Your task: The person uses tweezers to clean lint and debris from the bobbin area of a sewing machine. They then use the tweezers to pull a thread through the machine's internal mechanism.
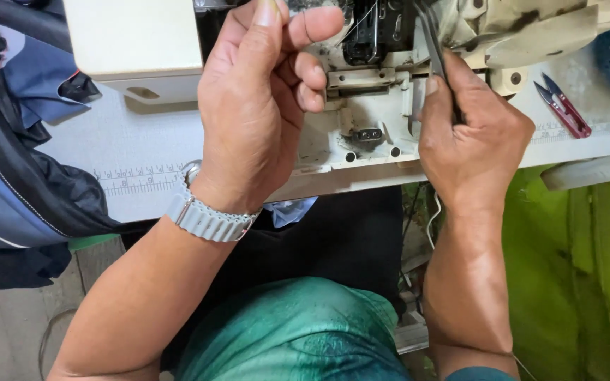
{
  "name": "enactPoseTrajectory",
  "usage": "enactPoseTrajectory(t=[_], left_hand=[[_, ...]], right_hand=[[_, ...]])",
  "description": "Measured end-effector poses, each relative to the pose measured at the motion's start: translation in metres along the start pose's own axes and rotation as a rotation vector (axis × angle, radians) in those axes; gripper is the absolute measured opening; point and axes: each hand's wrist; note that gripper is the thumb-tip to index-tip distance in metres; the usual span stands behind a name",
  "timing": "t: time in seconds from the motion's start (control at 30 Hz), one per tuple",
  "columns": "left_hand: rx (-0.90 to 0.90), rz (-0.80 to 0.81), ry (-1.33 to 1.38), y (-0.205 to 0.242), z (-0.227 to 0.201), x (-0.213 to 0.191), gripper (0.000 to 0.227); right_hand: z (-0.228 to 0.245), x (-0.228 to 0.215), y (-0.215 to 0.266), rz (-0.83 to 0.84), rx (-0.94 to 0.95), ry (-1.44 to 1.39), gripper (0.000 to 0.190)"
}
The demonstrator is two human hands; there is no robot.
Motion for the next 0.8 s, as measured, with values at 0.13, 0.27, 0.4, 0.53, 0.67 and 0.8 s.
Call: enactPoseTrajectory(t=[0.13, 0.27, 0.4, 0.53, 0.67, 0.8], left_hand=[[0.003, -0.009, -0.002, 0.0, 0.0, 0.0, 0.015], [0.012, 0.001, -0.016, 0.0, 0.003, -0.001, 0.015], [-0.014, -0.015, -0.046, 0.002, 0.001, 0.0, 0.018], [-0.015, -0.01, -0.05, 0.005, -0.002, -0.001, 0.017], [-0.04, 0.055, -0.087, 0.01, -0.007, -0.006, 0.016], [-0.039, 0.158, -0.464, 0.021, -0.022, -0.009, 0.014]], right_hand=[[0.0, -0.006, 0.01, -0.002, -0.06, 0.052, 0.026], [-0.009, -0.003, 0.015, 0.026, -0.122, -0.022, 0.024], [-0.02, 0.0, 0.007, 0.003, -0.188, 0.165, 0.033], [-0.015, 0.006, -0.003, -0.004, -0.244, 0.195, 0.03], [-0.015, 0.008, -0.006, 0.043, -0.262, 0.249, 0.026], [-0.016, 0.007, -0.005, 0.069, -0.252, 0.195, 0.027]])
Point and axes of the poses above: each hand's wrist, its own y-axis away from the middle knuckle, its own x-axis out of the palm, z = x × y, and after that the axes turned 15 degrees about -y, right-handed
